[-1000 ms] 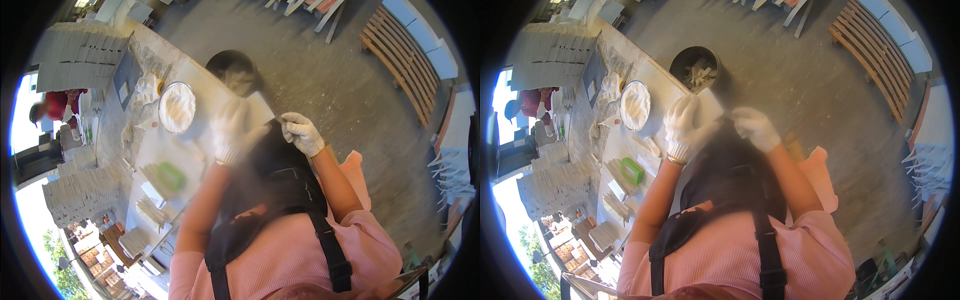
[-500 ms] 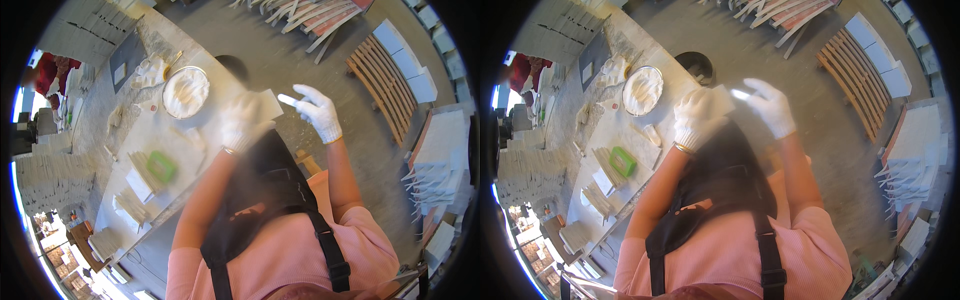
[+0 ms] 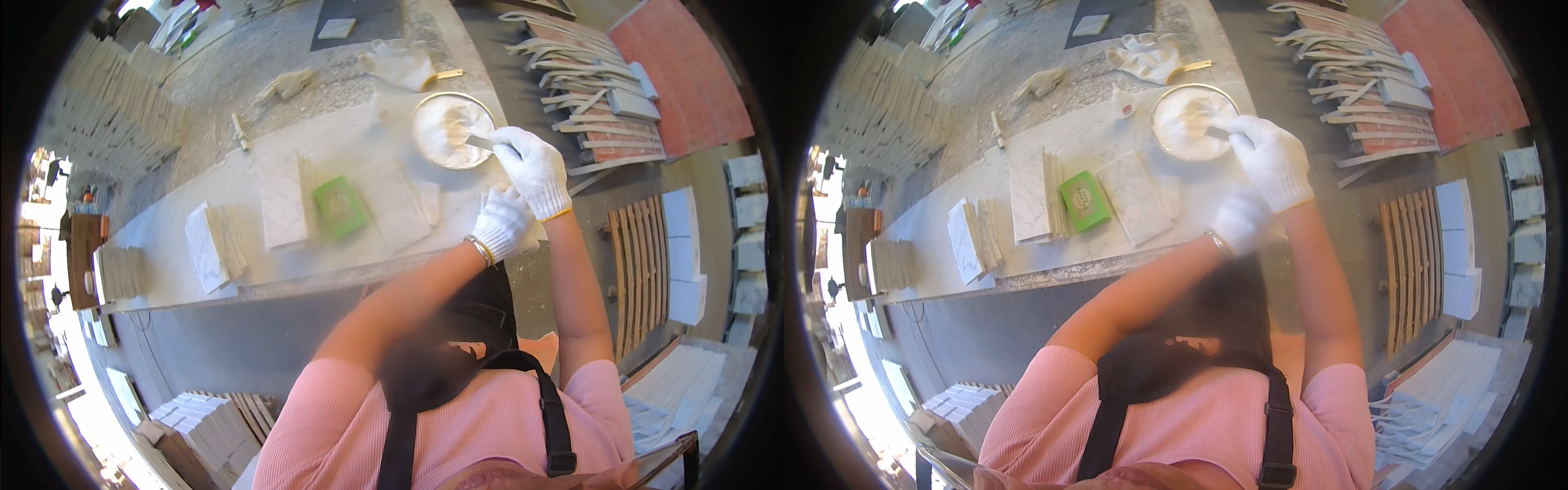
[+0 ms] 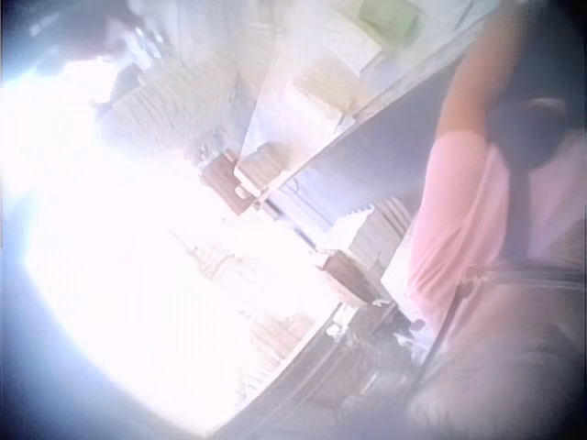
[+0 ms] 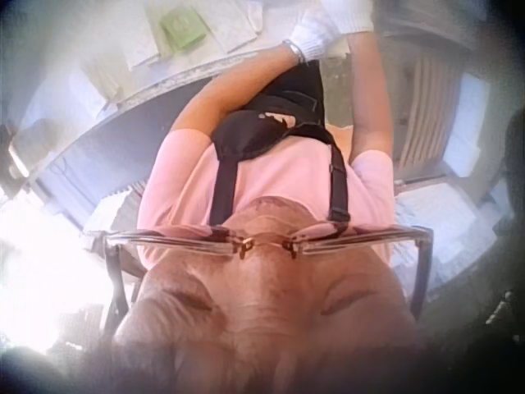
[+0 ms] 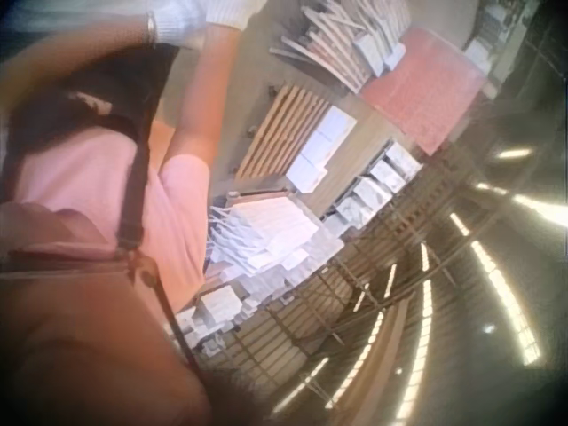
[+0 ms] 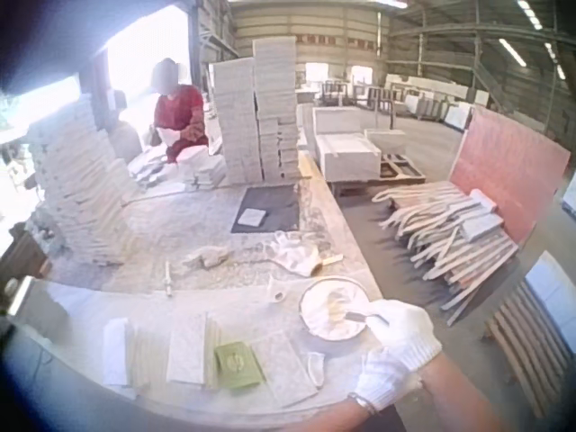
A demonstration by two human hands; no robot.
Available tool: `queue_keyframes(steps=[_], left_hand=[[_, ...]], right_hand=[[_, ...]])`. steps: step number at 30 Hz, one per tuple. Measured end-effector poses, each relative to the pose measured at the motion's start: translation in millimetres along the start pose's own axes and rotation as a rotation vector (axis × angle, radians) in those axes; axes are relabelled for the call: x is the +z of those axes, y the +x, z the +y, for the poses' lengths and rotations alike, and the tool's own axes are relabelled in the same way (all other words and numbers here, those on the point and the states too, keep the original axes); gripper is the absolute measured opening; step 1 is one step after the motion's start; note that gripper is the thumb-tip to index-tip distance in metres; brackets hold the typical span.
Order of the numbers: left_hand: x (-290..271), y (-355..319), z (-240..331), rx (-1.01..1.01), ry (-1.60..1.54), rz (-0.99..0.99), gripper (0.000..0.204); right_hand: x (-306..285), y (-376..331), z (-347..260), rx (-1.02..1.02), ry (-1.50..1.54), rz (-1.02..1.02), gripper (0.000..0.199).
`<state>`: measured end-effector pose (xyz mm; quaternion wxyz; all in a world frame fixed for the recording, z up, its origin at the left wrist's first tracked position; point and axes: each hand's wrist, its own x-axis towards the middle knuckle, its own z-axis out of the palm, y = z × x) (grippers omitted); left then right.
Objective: The person applies a white adhesive to the edges of small rectangular tiles using a metal spatula and a green sponge. They repeatedly scoop adhesive from a metal bowl, spread it along tile edges, and wipe the surfaces before stacking the tiles on the workbench.
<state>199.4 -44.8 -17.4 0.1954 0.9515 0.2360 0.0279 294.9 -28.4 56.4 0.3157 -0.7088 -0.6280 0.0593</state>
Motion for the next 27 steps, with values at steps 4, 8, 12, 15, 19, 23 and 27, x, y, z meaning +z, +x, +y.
queue_keyframes(steps=[4, 8, 12, 15, 19, 23, 27], left_hand=[[-3, 4, -5, -0.018, -0.112, -0.325, 0.073], [8, 5, -10, 0.107, -0.161, 0.036, 0.071], [20, 3, -11, 0.179, -0.188, 0.236, 0.068], [22, -1, -15, 0.164, -0.182, 0.305, 0.068], [21, -11, -21, 0.162, -0.137, 0.376, 0.071], [14, 1, -11, 0.152, -0.145, 0.255, 0.075], [7, -5, -8, 0.123, -0.118, 0.264, 0.082]], right_hand=[[25, 39, -28, 0.105, -0.494, -0.475, 0.028], [22, 35, -63, -0.146, -0.648, -0.295, 0.036], [59, 12, -123, -0.402, -0.112, -0.338, 0.052], [102, -7, -169, -0.313, -0.073, -0.586, 0.063], [131, -8, -195, -0.304, -0.243, -0.768, 0.062], [129, -2, -192, -0.243, -0.223, -0.782, 0.053], [79, -23, -146, -0.296, 0.081, -0.347, 0.060]])
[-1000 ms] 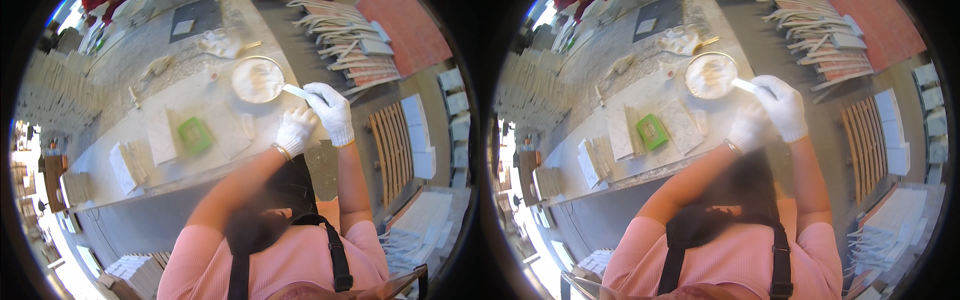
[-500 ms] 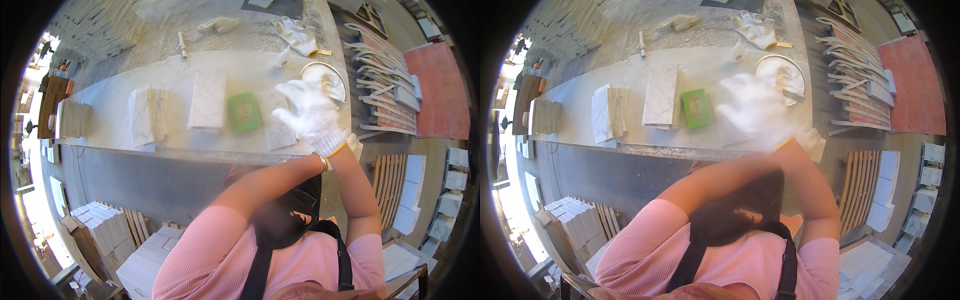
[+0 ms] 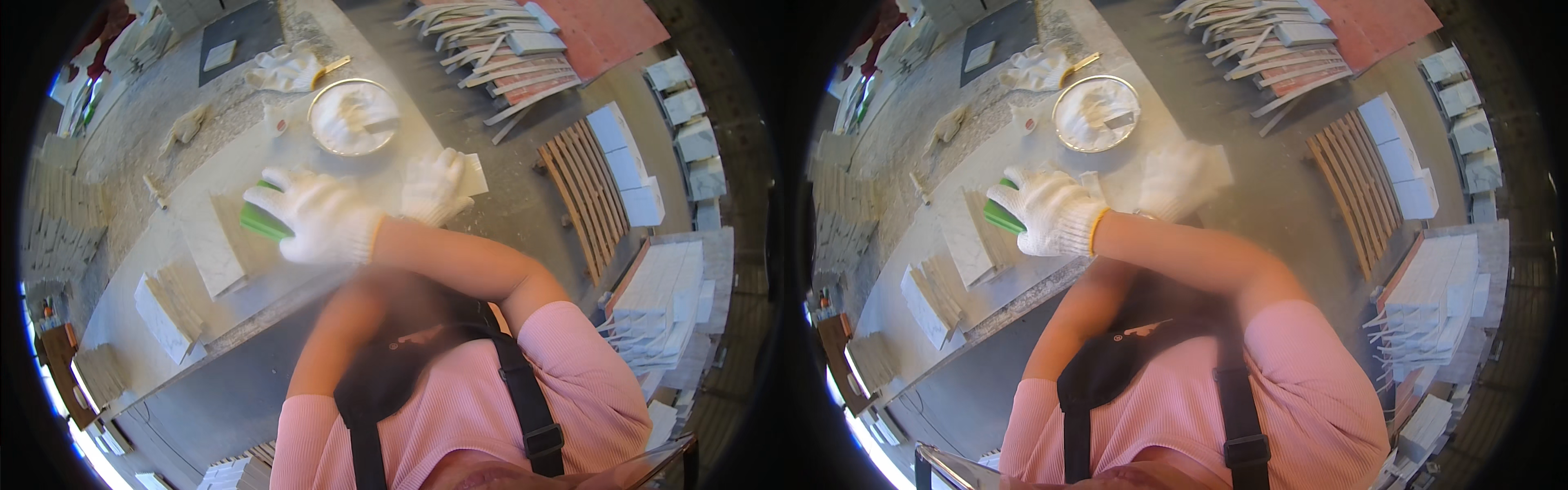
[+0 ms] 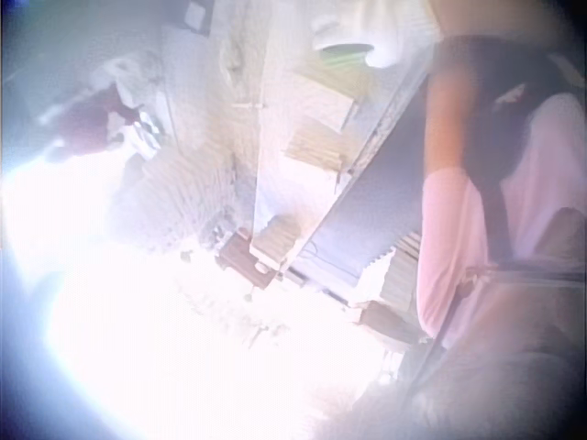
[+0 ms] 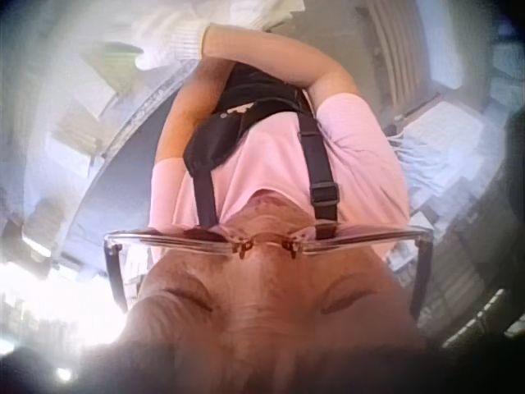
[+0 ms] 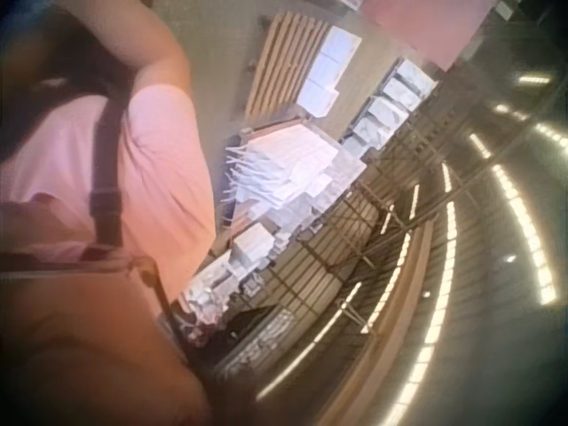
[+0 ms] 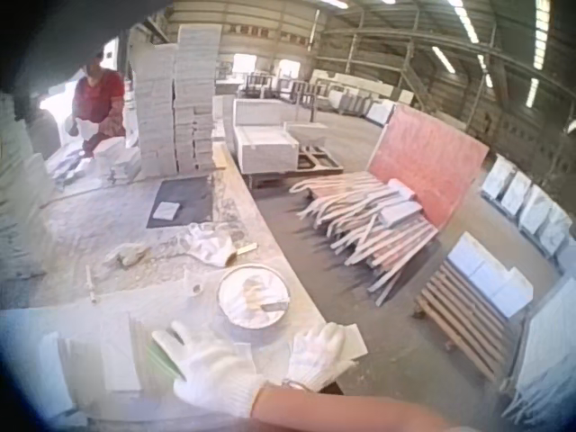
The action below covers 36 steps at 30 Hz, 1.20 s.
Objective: The person applies a white adhesive to the edges of small rectangular tiles using a metal spatula and a green sponge. They repeatedly scoop adhesive from a metal bowl, spread it along tile edges, and wipe the surfaces before stacking the tiles on the workbench.
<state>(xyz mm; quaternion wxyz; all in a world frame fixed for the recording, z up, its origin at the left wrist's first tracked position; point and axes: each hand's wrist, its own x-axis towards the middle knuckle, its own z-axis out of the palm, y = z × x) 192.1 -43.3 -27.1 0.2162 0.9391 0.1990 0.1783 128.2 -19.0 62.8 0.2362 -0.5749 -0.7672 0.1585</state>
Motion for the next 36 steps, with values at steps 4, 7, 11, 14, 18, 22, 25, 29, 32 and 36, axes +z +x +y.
queue_keyframes(steps=[4, 7, 11, 14, 18, 22, 25, 29, 32, 36], left_hand=[[-2, 6, 4, -0.007, -0.008, -0.039, 0.063], [0, 6, 3, -0.011, -0.028, 0.019, 0.059], [5, 6, 2, 0.014, -0.018, 0.079, 0.063], [5, 6, 2, -0.003, -0.018, 0.051, 0.065], [-1, 6, 6, -0.008, -0.013, 0.036, 0.069], [-3, 5, 7, -0.021, 0.006, 0.036, 0.067], [1, 9, 4, -0.036, -0.051, -0.013, 0.067], [3, 8, 5, -0.004, -0.022, 0.068, 0.063], [-1, 8, 6, 0.022, 0.007, 0.111, 0.061], [-1, 8, 6, 0.003, -0.007, 0.090, 0.064]], right_hand=[[-89, -107, 80, 0.225, 0.321, 0.227, 0.081], [-124, -176, 130, 0.591, 0.793, 0.559, 0.084], [-108, -233, 162, 0.721, 0.920, 0.645, 0.085], [-60, -232, 175, 0.658, 0.854, 0.626, 0.079], [-47, -206, 202, 0.710, 1.012, 0.697, 0.078], [-60, -210, 190, 0.768, 1.122, 0.669, 0.079], [-57, -237, 170, 0.693, 0.965, 0.622, 0.078], [-44, -219, 202, 0.661, 0.704, 0.679, 0.073], [-45, -206, 218, 0.660, 0.894, 0.679, 0.073], [-49, -240, 191, 0.632, 0.622, 0.565, 0.078]])
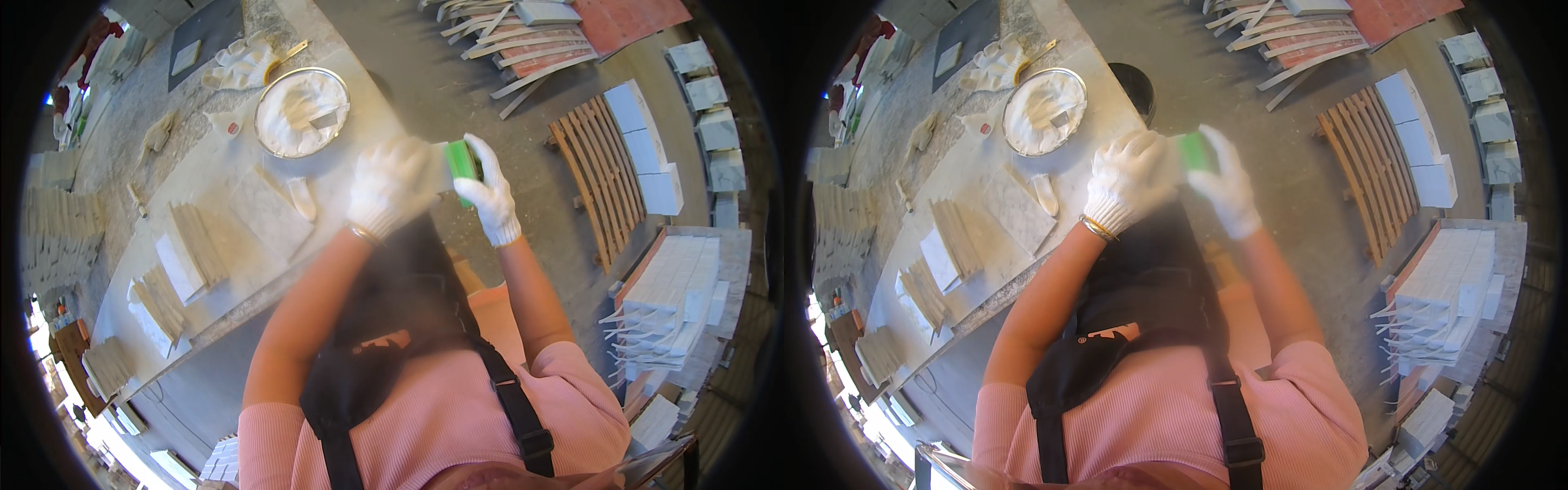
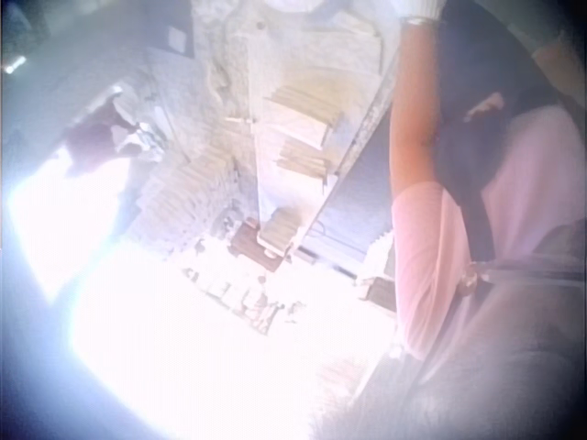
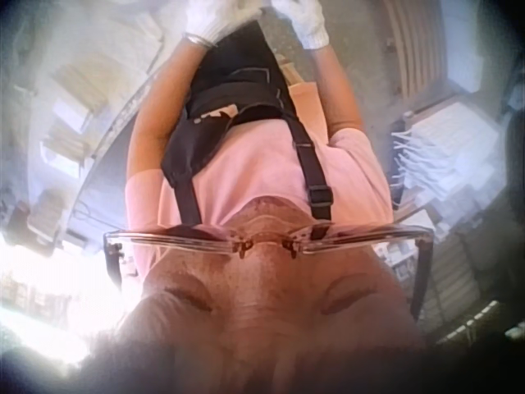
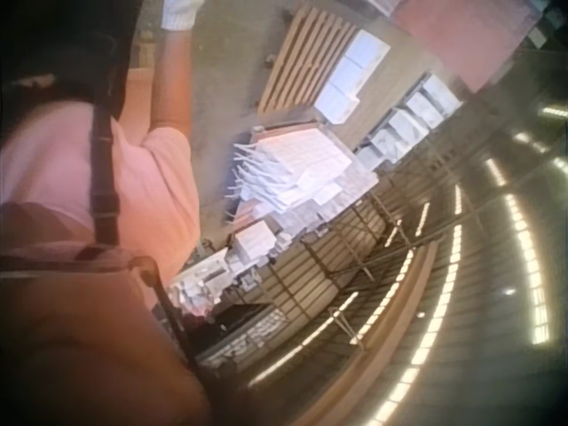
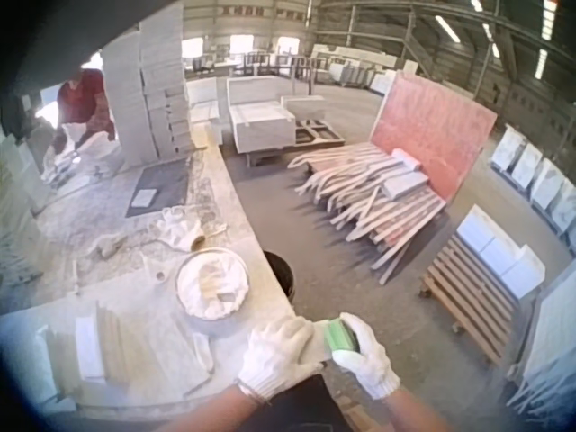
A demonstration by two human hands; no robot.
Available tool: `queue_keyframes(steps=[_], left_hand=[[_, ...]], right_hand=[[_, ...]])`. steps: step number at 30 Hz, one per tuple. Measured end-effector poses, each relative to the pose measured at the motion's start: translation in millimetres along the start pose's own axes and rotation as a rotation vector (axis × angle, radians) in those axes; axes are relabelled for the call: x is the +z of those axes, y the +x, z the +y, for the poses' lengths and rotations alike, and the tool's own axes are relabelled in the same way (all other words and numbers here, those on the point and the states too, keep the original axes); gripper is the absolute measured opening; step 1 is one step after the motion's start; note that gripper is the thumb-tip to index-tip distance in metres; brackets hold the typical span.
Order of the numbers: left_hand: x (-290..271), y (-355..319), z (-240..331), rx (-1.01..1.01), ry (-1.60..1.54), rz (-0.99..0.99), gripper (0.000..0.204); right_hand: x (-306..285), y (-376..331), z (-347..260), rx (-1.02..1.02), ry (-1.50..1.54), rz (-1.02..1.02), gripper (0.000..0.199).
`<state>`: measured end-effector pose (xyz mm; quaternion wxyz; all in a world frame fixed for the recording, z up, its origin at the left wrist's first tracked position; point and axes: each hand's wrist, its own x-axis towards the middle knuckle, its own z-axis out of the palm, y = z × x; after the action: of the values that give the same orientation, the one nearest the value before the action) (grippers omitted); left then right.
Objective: The person applies a white adhesive to the edges of small rectangular tiles using a metal spatula and a green sponge. They repeatedly scoop adhesive from a metal bowl, spread it along tile edges, and wipe the surfaces before stacking the tiles on the workbench.
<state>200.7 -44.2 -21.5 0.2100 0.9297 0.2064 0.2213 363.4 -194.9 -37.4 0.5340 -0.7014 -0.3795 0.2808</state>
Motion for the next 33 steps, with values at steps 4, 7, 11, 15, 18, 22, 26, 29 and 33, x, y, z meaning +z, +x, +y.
queue_keyframes(steps=[4, 7, 11, 15, 18, 22, 26, 29, 33], left_hand=[[3, 2, -1, -0.080, -0.057, -0.127, 0.066], [-2, 1, -1, 0.009, -0.029, -0.058, 0.066], [-3, 0, 0, -0.023, -0.024, -0.056, 0.067], [3, 0, -2, -0.035, -0.029, -0.062, 0.068], [0, -1, -2, -0.016, -0.025, -0.081, 0.068], [-4, 1, 1, -0.017, 0.010, -0.083, 0.067], [2, -1, -1, -0.004, -0.021, -0.026, 0.067], [5, 0, -3, -0.001, -0.038, -0.048, 0.068], [-1, 1, -1, 0.007, -0.018, -0.068, 0.070]], right_hand=[[4, -2, 3, -0.202, -0.274, 0.038, 0.074], [13, 43, 3, 0.014, 0.069, 0.065, 0.074], [6, 20, -12, 0.177, 0.346, 0.015, 0.081], [1, -13, -4, 0.116, 0.158, 0.016, 0.084], [8, 16, 18, 0.167, 0.310, 0.019, 0.078], [13, 37, 25, 0.266, 0.684, -0.022, 0.072], [-1, -2, 7, 0.206, 0.661, 0.035, 0.076], [7, -3, 5, -0.003, 0.139, 0.005, 0.080], [18, 37, 15, 0.119, 0.342, 0.074, 0.077]])
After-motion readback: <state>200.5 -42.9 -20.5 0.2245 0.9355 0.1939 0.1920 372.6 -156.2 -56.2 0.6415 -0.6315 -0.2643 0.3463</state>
